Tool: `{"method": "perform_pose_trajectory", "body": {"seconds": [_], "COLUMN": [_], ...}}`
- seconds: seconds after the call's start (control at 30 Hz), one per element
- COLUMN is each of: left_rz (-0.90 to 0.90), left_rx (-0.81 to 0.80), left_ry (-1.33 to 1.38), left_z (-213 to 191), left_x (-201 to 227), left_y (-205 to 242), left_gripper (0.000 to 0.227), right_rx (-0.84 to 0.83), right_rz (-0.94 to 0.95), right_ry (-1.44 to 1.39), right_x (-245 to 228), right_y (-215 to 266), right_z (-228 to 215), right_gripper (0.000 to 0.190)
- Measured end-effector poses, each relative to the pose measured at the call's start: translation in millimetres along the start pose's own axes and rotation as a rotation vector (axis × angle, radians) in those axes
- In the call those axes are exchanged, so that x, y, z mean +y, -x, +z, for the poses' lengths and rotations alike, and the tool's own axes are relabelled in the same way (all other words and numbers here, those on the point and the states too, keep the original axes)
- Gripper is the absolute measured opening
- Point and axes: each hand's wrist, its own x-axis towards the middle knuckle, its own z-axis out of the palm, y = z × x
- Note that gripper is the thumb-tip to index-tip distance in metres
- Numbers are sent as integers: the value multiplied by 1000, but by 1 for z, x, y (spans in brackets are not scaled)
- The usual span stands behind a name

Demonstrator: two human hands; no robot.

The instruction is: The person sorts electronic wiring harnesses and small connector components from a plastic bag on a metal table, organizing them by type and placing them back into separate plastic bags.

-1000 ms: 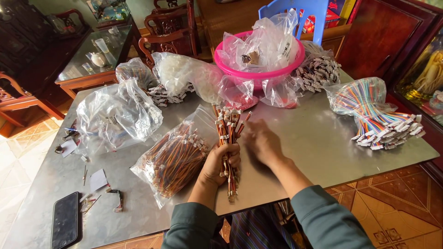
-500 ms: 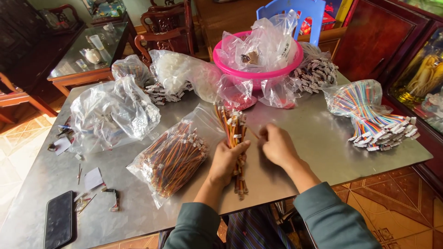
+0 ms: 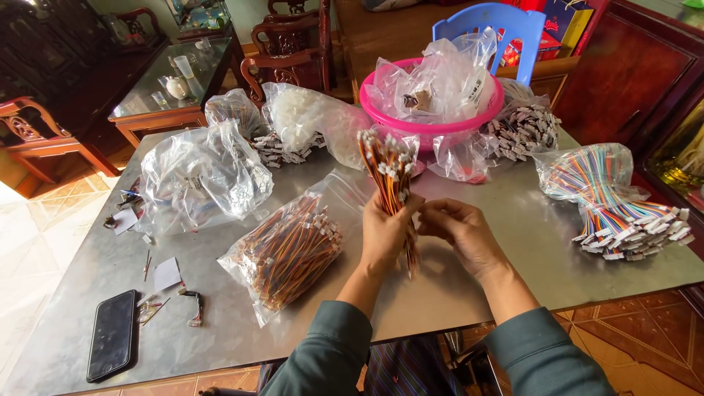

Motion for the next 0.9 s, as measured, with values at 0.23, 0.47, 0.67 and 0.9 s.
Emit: {"method": "perform_pose_trajectory", "body": {"seconds": [0.23,0.47,0.67,0.9], "left_rz": [149,187,213,210], "left_rx": [134,224,180,172], "left_ry": [-196,-499,-531,-509], "left_z": [1,2,-6,-18], "left_x": [12,-7,-23,-33], "left_y": [25,43,40,35], "left_gripper": [23,25,23,17], "right_rx": [120,167,-170,-555], "right_rz": [135,-134,-765,-932], "right_ry": [40,155,757,1036], "right_x": [16,-11,-104,-84], "right_y": [-9,-2,36,9], "right_z": [-8,10,66,82], "right_gripper": [38,49,70,51]}}
